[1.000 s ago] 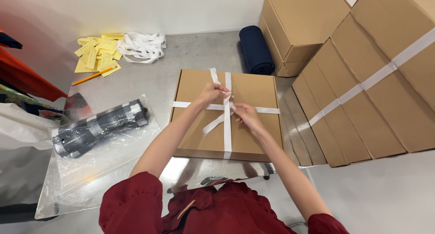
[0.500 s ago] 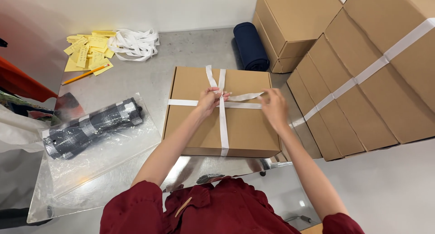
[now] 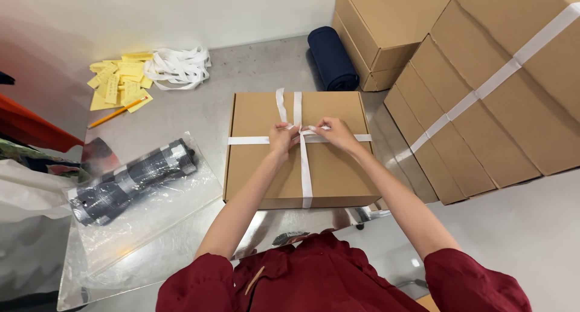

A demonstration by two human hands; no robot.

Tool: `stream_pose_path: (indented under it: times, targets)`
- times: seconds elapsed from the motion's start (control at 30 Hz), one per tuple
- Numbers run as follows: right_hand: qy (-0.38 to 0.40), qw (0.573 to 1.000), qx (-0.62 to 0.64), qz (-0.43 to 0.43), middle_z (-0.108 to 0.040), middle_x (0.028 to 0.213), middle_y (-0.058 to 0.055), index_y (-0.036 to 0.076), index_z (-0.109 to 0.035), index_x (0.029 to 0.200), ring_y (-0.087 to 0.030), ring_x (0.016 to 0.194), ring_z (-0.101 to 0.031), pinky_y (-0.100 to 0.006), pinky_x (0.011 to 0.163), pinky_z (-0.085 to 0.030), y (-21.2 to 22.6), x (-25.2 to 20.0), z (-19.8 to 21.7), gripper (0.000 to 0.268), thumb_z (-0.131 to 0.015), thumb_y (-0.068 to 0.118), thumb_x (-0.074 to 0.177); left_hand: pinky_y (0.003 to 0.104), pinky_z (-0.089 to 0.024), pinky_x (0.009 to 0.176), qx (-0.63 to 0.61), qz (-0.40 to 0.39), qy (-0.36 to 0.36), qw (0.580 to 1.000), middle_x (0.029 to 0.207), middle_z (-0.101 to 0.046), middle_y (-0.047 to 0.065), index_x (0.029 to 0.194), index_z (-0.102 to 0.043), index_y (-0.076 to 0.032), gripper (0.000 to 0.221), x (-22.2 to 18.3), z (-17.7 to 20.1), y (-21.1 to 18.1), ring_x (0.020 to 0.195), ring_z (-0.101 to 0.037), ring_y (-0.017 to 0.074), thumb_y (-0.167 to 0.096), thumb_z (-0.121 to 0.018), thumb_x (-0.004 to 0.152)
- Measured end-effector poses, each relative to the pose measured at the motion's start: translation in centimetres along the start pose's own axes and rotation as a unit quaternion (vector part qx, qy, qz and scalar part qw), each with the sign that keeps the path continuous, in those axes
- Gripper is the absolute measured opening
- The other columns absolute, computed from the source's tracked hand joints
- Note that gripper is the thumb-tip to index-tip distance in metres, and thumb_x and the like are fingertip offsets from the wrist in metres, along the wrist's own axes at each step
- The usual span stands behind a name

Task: The person wraps a white ribbon around a cardboard box, ties it into a bow, and then writes on a yellow sticky note attached to the box using a pencil.

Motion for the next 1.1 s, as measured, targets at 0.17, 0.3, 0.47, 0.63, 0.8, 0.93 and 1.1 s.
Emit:
stream_pose_path:
  times: [0.17, 0.3, 0.47, 0.63, 0.8, 0.93, 1.1]
  targets:
    - [-0.015, 0.998, -0.044, -0.052, -0.074, 0.091, -0.008, 0.018, -0.077, 0.095, -0.025, 0.094, -0.068, -0.038, 0.083, -0.052, -1.1, -0.6, 0.1, 0.020, -0.076, 0.033, 0.081, 0.033, -0.070, 0.072, 0.031, -0.083, -0.026, 0.996, 0.088, -0.050, 0.007, 0.117, -0.039, -0.008, 0.043, -1.3, 0.3, 1.0, 0.075, -0.073, 0.0239, -0.008, -0.074, 0.092]
    - [-0.029, 0.997, -0.039, -0.056, -0.073, 0.092, -0.015, 0.014, -0.078, 0.095, -0.033, 0.097, -0.069, -0.042, 0.083, -0.052, -2.1, -0.4, -0.1, 0.022, -0.075, 0.030, 0.080, 0.029, -0.069, 0.064, 0.063, -0.143, -0.045, 0.987, 0.086, -0.050, 0.005, 0.113, -0.041, -0.008, 0.035, -1.1, 0.4, 1.6, 0.070, -0.073, 0.0224, -0.012, -0.071, 0.095]
    - [-0.023, 0.996, -0.066, -0.050, -0.070, 0.086, -0.012, 0.014, -0.075, 0.093, -0.030, 0.091, -0.067, -0.042, 0.078, -0.052, -3.8, -0.1, -0.3, 0.020, -0.073, 0.029, 0.081, 0.033, -0.070, 0.067, 0.033, -0.110, -0.050, 0.992, 0.091, -0.041, 0.004, 0.116, -0.039, -0.011, 0.029, -2.0, 0.0, 2.5, 0.074, -0.073, 0.0271, -0.013, -0.063, 0.100]
    - [-0.034, 0.989, -0.141, -0.013, -0.070, 0.089, -0.015, 0.009, -0.069, 0.092, -0.038, 0.094, -0.069, -0.048, 0.079, -0.053, -4.0, -0.8, -0.4, 0.015, -0.070, 0.023, 0.087, 0.032, -0.069, 0.071, 0.146, -0.133, -0.029, 0.980, 0.100, -0.050, 0.012, 0.114, -0.041, -0.006, 0.019, -5.3, -1.1, 0.2, 0.083, -0.075, 0.0298, -0.006, -0.055, 0.101]
    - [-0.016, 0.984, -0.158, 0.079, -0.073, 0.106, -0.014, 0.013, -0.062, 0.110, -0.039, 0.102, -0.070, -0.051, 0.083, -0.057, -0.7, -1.5, -0.6, 0.017, -0.066, 0.014, 0.094, 0.054, -0.058, 0.079, 0.521, -0.311, 0.003, 0.795, 0.095, -0.055, 0.018, 0.105, -0.045, -0.006, 0.009, -6.7, -1.2, -2.4, 0.098, -0.067, 0.0434, -0.009, -0.053, 0.104]
    - [0.014, 0.948, -0.256, 0.187, -0.073, 0.101, -0.008, 0.022, -0.066, 0.120, -0.034, 0.097, -0.072, -0.043, 0.082, -0.059, 3.4, -3.8, -0.4, 0.029, -0.054, 0.007, 0.099, 0.053, -0.056, 0.075, 0.555, -0.344, 0.006, 0.757, 0.094, -0.049, 0.015, 0.102, -0.041, -0.010, 0.014, -5.6, -0.4, -1.2, 0.094, -0.064, 0.0432, -0.002, -0.053, 0.099]
    - [0.011, 0.895, -0.370, 0.248, -0.062, 0.081, -0.006, 0.034, -0.073, 0.121, -0.026, 0.077, -0.070, -0.037, 0.070, -0.060, 4.4, -5.4, -0.9, 0.038, -0.053, 0.010, 0.102, 0.050, -0.054, 0.075, 0.553, -0.348, -0.020, 0.756, 0.095, -0.047, 0.013, 0.101, -0.040, -0.010, 0.017, -4.7, 0.1, -0.6, 0.095, -0.063, 0.0410, 0.002, -0.051, 0.096]
Point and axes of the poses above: each hand's wrist, its own x-axis towards the middle knuckle, its own z-axis out of the back of the hand, y = z × x, the point moved 3 cm from there along x, towards the middle knuckle
